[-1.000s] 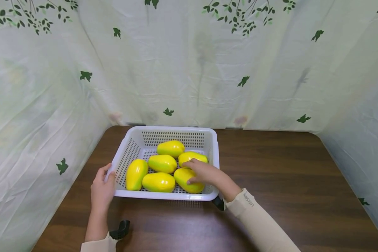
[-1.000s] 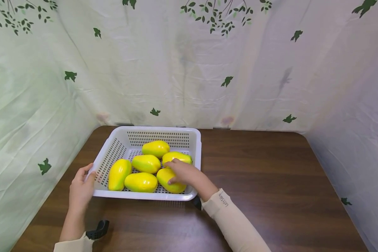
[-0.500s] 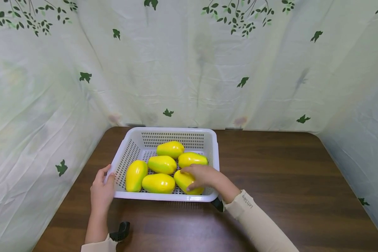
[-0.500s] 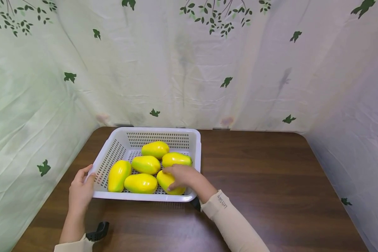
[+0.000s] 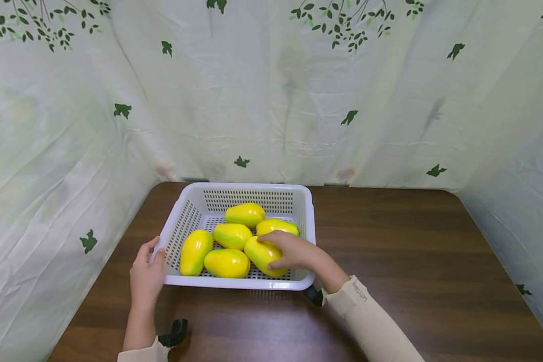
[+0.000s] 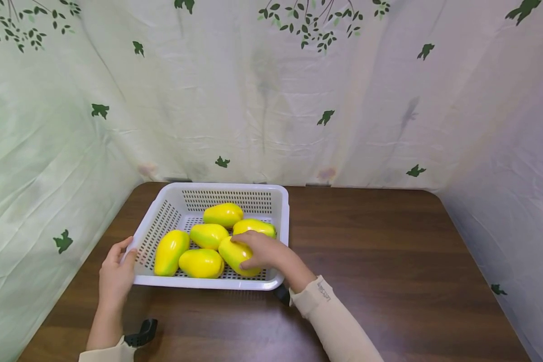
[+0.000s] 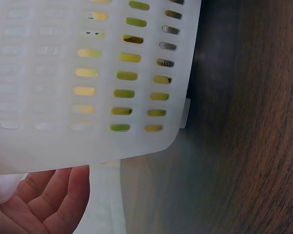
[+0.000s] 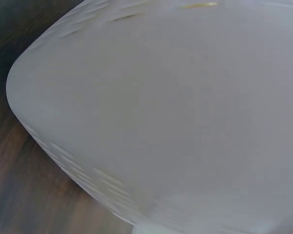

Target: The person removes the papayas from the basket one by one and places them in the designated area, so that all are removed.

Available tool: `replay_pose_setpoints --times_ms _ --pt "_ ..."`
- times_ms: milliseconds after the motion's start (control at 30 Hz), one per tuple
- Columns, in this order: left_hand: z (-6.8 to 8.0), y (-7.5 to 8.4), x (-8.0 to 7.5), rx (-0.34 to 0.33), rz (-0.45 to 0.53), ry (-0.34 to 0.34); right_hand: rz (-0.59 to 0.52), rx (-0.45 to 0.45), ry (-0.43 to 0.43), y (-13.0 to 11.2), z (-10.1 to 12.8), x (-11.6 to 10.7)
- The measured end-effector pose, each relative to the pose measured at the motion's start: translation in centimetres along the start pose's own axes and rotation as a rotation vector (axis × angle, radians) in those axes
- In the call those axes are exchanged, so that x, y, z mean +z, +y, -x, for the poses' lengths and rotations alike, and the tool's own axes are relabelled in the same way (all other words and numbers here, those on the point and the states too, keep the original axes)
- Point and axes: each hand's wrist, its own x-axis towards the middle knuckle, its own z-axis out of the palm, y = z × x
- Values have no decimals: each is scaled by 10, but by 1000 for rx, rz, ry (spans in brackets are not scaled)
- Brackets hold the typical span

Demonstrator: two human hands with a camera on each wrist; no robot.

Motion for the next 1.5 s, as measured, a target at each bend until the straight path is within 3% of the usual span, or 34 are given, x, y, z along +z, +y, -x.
replay_pose_setpoints --times_ms 300,600,867,1033,1100,1233,1267,1333,1500 --pt "1 2 -5 29 9 -32 -132 -98 161 5 5 1" --pt "1 0 -1 9 -10 13 -182 -162 337 6 11 5" --pt "6 12 -11 3 57 -64 -295 -203 457 6 15 9" --pt "6 9 -7 9 -6 -9 -314 -240 543 7 16 9" --pt "15 28 -14 15 25 -17 -320 -247 570 7 16 9" --pt "40 84 -34 -29 78 -51 -315 -238 619 7 18 7" --pt "43 90 -36 -36 80 -52 -311 -229 633 6 19 6" --pt "38 81 -31 -28 57 -37 -307 -209 658 -2 26 -1" --pt "3 6 -1 11 9 22 -314 -196 721 -15 44 -21"
